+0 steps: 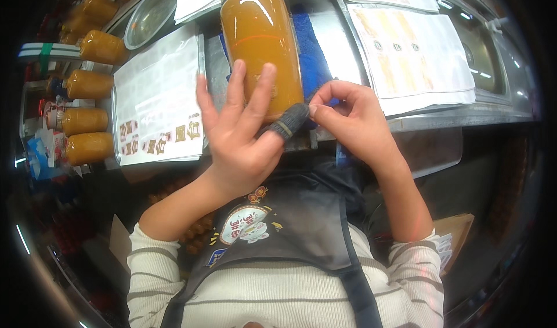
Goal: The person applies adhesive labels to amber-colored bottles. They peel labels from a sheet, align them on the bottle surface, and smooth them down with their fingers. The person repeats this process for multiple bottles, placing finished ones on a nearby tray.
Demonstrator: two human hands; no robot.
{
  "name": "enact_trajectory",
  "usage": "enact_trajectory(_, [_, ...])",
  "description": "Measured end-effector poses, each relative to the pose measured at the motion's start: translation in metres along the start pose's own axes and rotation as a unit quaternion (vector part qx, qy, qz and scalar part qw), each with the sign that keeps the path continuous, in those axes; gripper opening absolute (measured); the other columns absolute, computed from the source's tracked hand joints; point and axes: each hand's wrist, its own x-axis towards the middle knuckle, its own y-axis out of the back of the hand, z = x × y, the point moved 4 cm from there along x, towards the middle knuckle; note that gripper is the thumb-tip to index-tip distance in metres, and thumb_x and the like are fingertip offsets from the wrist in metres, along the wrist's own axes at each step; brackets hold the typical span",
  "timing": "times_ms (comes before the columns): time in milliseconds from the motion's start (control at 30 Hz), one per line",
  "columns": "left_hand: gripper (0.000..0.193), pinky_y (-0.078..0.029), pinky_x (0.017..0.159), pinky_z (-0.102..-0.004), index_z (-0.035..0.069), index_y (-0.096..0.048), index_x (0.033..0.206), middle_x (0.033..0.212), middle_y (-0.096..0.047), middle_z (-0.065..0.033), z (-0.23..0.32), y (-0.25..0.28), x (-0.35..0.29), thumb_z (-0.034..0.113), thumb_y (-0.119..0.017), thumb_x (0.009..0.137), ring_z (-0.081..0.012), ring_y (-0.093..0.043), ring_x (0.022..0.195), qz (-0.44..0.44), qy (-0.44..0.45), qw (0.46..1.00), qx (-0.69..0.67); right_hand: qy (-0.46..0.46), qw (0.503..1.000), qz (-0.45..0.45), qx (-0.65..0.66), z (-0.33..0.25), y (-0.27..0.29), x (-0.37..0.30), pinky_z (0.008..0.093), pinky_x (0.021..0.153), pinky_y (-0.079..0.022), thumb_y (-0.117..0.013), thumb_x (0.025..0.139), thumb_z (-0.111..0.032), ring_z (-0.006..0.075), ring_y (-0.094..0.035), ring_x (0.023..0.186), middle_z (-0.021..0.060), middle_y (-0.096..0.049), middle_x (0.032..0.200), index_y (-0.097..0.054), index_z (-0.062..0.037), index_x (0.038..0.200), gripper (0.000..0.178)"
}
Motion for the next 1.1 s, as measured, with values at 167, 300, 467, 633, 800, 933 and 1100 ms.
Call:
enact_trajectory(167, [0.048, -0.019, 0.115, -0.0668, -0.001, -0.071, 0.115, 0.147, -0.05, -0.0274, -0.013, 0.001, -0.007, 0.011, -0.086, 0.072, -0.0409, -0.05, 0.136, 0.012, 0.102, 0.994, -0.039, -0.021, 1.0, -0.014, -0.017, 0.0, -0.001, 0.0, 0.0162, 0.065, -0.04, -0.071, 0.089, -0.007, 0.0002, -0.052, 0.075, -0.0043, -0.061, 0.084, -0.065, -0.0031, 0.088, 0.007])
enact_trajectory(300, [0.067, -0.021, 0.115, -0.0659, -0.004, -0.06, 0.132, 0.148, -0.05, -0.0247, -0.021, 0.0, -0.029, 0.013, -0.087, 0.073, -0.0406, -0.052, 0.134, 0.021, 0.139, 0.985, -0.101, -0.007, 0.999, -0.016, -0.029, -0.004, -0.006, -0.002, 0.0166, 0.063, -0.039, -0.072, 0.088, -0.007, 0.0002, -0.051, 0.073, -0.0041, -0.06, 0.084, -0.064, -0.0019, 0.086, 0.009])
enact_trajectory(467, [0.068, -0.02, 0.116, -0.0661, -0.01, -0.053, 0.135, 0.149, -0.047, -0.0252, -0.016, 0.007, -0.062, 0.017, -0.084, 0.08, -0.0428, -0.049, 0.135, -0.006, 0.131, 0.989, -0.067, 0.0, 1.0, -0.004, -0.002, -0.014, -0.005, -0.01, 0.0162, 0.061, -0.039, -0.07, 0.087, -0.006, -0.0002, -0.051, 0.072, -0.004, -0.059, 0.082, -0.063, -0.0021, 0.084, 0.008])
enact_trajectory(633, [0.072, -0.019, 0.114, -0.0689, -0.013, -0.048, 0.137, 0.151, -0.045, -0.0243, -0.014, 0.005, -0.06, 0.016, -0.083, 0.081, -0.0427, -0.05, 0.135, -0.027, 0.096, 0.994, -0.042, 0.031, 0.999, 0.017, 0.007, -0.01, -0.001, -0.01, 0.0166, 0.055, -0.038, -0.07, 0.088, -0.009, -0.0012, -0.05, 0.063, -0.0039, -0.062, 0.076, -0.065, -0.0011, 0.085, 0.01])
enact_trajectory(800, [0.058, -0.018, 0.112, -0.0706, 0.0, -0.061, 0.131, 0.152, -0.045, -0.0241, -0.012, 0.008, -0.048, 0.016, -0.084, 0.08, -0.0439, -0.05, 0.135, -0.044, 0.071, 0.996, -0.02, 0.002, 1.0, 0.012, 0.0, -0.006, -0.001, -0.006, 0.0166, 0.062, -0.036, -0.067, 0.087, -0.006, -0.0006, -0.047, 0.072, -0.0051, -0.057, 0.081, -0.062, -0.003, 0.084, 0.007])
enact_trajectory(933, [0.04, -0.019, 0.11, -0.0714, 0.011, -0.072, 0.116, 0.151, -0.045, -0.025, -0.009, 0.009, -0.038, 0.018, -0.083, 0.078, -0.0458, -0.05, 0.134, -0.062, 0.041, 0.997, -0.004, 0.001, 1.0, 0.004, 0.007, -0.003, 0.0, -0.003, 0.0166, 0.064, -0.038, -0.067, 0.088, -0.006, 0.0001, -0.049, 0.074, -0.0045, -0.058, 0.083, -0.062, -0.0029, 0.085, 0.006])
enact_trajectory(1100, [0.031, -0.02, 0.109, -0.0718, 0.013, -0.076, 0.108, 0.152, -0.044, -0.0267, -0.003, 0.01, -0.021, 0.019, -0.083, 0.078, -0.048, -0.048, 0.134, -0.061, 0.03, 0.998, 0.015, 0.005, 1.0, 0.003, -0.01, 0.003, -0.001, 0.0, 0.0167, 0.066, -0.041, -0.067, 0.089, -0.005, 0.0009, -0.051, 0.076, -0.004, -0.06, 0.085, -0.063, -0.0028, 0.085, 0.006])
